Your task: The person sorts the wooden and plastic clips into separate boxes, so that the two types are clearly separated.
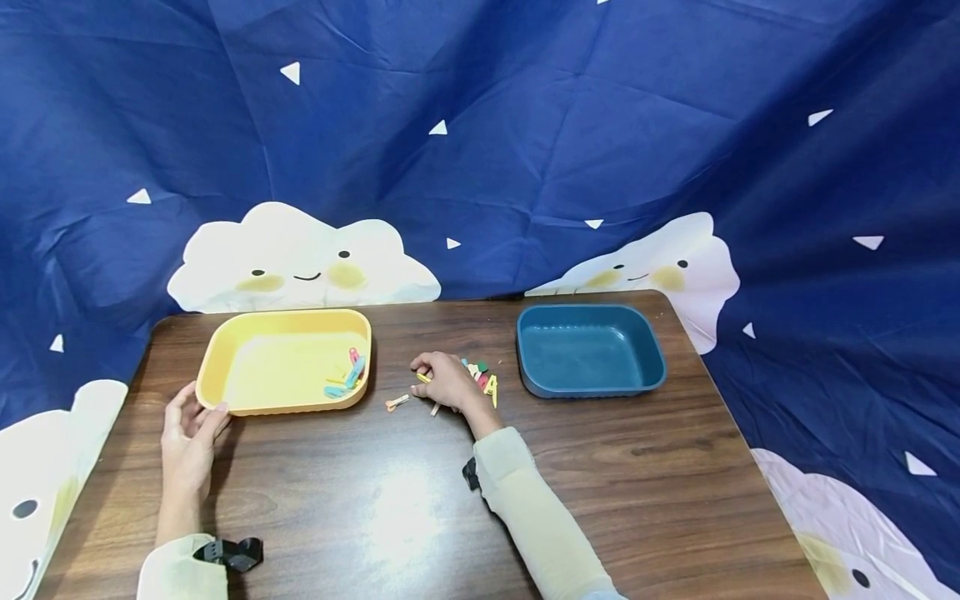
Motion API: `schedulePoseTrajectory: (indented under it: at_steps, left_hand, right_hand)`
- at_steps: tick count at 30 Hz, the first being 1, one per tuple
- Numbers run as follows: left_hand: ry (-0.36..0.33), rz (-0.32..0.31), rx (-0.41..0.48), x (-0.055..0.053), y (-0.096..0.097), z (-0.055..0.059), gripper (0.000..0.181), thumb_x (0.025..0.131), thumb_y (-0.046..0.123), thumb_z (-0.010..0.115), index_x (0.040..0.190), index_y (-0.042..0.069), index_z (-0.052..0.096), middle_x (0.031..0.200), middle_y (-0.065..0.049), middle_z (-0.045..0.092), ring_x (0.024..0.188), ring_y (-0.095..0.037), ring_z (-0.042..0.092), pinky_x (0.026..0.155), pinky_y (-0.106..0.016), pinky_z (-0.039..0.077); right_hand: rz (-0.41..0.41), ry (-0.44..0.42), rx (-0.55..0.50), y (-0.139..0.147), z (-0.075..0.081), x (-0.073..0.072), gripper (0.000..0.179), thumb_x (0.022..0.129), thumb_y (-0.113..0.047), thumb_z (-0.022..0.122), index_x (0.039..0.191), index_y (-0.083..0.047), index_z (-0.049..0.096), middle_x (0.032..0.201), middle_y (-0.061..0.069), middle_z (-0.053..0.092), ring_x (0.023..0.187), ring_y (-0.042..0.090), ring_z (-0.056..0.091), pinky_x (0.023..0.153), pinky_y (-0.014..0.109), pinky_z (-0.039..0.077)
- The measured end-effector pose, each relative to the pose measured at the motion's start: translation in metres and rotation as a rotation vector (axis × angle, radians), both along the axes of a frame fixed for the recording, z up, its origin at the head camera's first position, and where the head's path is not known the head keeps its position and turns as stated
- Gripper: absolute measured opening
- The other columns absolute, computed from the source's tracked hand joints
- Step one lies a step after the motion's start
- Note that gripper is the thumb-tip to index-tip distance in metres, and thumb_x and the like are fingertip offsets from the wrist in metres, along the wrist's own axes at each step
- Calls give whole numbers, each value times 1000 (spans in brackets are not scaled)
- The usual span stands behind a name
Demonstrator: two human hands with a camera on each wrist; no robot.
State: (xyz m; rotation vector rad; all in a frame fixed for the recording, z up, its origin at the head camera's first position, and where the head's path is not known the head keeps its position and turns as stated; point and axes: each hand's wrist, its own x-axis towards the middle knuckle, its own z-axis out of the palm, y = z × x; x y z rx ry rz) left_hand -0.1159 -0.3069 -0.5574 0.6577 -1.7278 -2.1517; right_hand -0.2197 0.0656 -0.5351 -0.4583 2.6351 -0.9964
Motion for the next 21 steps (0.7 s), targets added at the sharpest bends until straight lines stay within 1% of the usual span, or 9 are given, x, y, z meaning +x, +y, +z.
schedulePoseTrajectory:
  at_steps: [6,12,14,18,21]
  left_hand:
    - [11,-2,2,0,0,-1,58,95,-3,67,146,17,46,123,-1,53,107,-9,58,82,-13,54]
    - [19,-11,2,0,-1,-2,59,94,-5,67,145,17,45,122,-1,53,106,-7,58,81,-13,54]
    - [18,-11,1,0,-1,-2,60,94,-5,67,145,17,45,122,0,53,106,-7,58,81,-13,54]
    - [5,-1,3,0,-1,-2,59,95,-4,67,146,17,45,123,0,53,107,-8,57,81,-13,54]
    - [-8,4,3,0,0,0,59,95,-2,68,146,18,45,124,0,52,109,-8,56,81,-12,53]
  right_hand:
    - [-10,11,-4,0,1,0,27,86,-21,83,110,-12,73,96,-1,63,85,11,58,77,27,49]
    - [-26,11,-55,2,1,-1,27,87,-20,82,111,-10,73,95,-1,64,81,9,57,74,25,50]
    - [-42,-7,-94,2,0,-2,28,87,-19,82,112,-9,73,93,-1,64,73,8,58,70,25,51]
    - [-74,-52,-180,3,-1,-2,30,88,-16,82,114,-7,72,87,1,64,52,8,56,55,25,53]
    - [-89,-74,-224,4,-2,-2,31,88,-14,81,115,-5,71,86,2,64,46,8,54,48,26,52]
